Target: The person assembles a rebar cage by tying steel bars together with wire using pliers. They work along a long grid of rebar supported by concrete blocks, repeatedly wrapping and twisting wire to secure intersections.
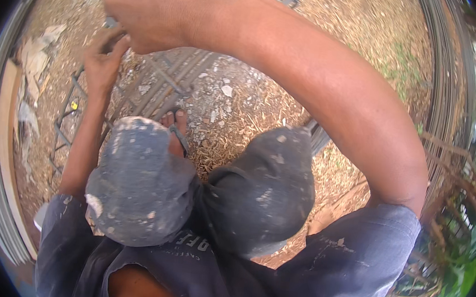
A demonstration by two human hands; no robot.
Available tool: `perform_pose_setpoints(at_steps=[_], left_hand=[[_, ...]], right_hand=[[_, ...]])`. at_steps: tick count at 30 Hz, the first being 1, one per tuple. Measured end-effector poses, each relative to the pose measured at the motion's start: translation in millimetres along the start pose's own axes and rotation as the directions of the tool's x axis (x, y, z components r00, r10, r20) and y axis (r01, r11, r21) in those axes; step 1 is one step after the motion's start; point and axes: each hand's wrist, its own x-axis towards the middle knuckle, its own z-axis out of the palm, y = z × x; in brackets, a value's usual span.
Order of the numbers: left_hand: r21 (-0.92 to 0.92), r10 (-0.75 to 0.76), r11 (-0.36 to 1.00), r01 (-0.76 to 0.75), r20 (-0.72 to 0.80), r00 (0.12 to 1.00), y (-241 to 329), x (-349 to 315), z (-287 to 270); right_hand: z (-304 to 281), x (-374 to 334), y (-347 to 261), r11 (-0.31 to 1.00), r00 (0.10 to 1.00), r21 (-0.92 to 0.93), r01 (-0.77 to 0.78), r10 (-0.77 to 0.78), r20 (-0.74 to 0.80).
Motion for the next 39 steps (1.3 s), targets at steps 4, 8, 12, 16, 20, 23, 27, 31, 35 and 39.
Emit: perform_pose_setpoints(at_steps=[4,8,12,16,20,23,27,31,35,39], left_hand=[[0.041,-0.033,0.999,0.036,-0.068,0.997,8.6,1.0,-2.6],[0.013,-0.140,0.990,0.142,-0.075,0.987,17.8,12.1,12.1],[-0.022,-0.170,0.985,0.170,0.013,0.985,17.5,6.8,-4.7],[-0.034,-0.340,0.937,0.348,0.152,0.928,11.2,3.0,-49.4],[0.317,-0.390,0.908,0.275,0.399,0.830,15.5,-0.2,-66.5],[0.351,-0.290,0.928,0.126,0.469,0.834,9.0,1.4,-61.2],[0.354,-0.406,0.907,0.228,0.593,0.695,12.3,14.4,-54.9],[0.287,-0.351,0.929,0.233,0.488,0.799,5.3,5.6,-61.6],[0.250,-0.343,0.937,0.246,0.511,0.788,-0.6,3.4,-62.2],[0.130,-0.294,0.955,0.265,0.505,0.812,-14.2,-4.2,-67.5]], right_hand=[[16.3,-134.3,34.8,0.945,0.699,0.104,-0.310,0.301,-0.648],[118.5,-251.2,107.9,0.524,0.247,0.412,-0.746,0.792,-0.559],[237.7,-266.3,149.5,0.566,0.601,-0.229,-0.792,0.789,-0.126],[243.1,-250.4,188.8,0.625,0.655,-0.324,-0.710,0.756,0.022],[218.5,-234.8,176.8,0.550,0.568,-0.544,-0.634,0.808,0.155],[226.3,-234.8,167.9,0.553,0.625,-0.474,-0.685,0.781,0.008],[242.9,-273.5,174.9,0.635,0.568,0.012,-0.772,0.699,-0.434],[236.5,-310.0,185.5,0.733,0.242,0.484,-0.478,0.640,-0.730],[170.2,-310.9,150.3,0.507,-0.150,0.859,-0.066,0.846,-0.511],[105.9,-323.7,116.7,0.503,0.016,0.820,0.272,0.850,-0.527]])
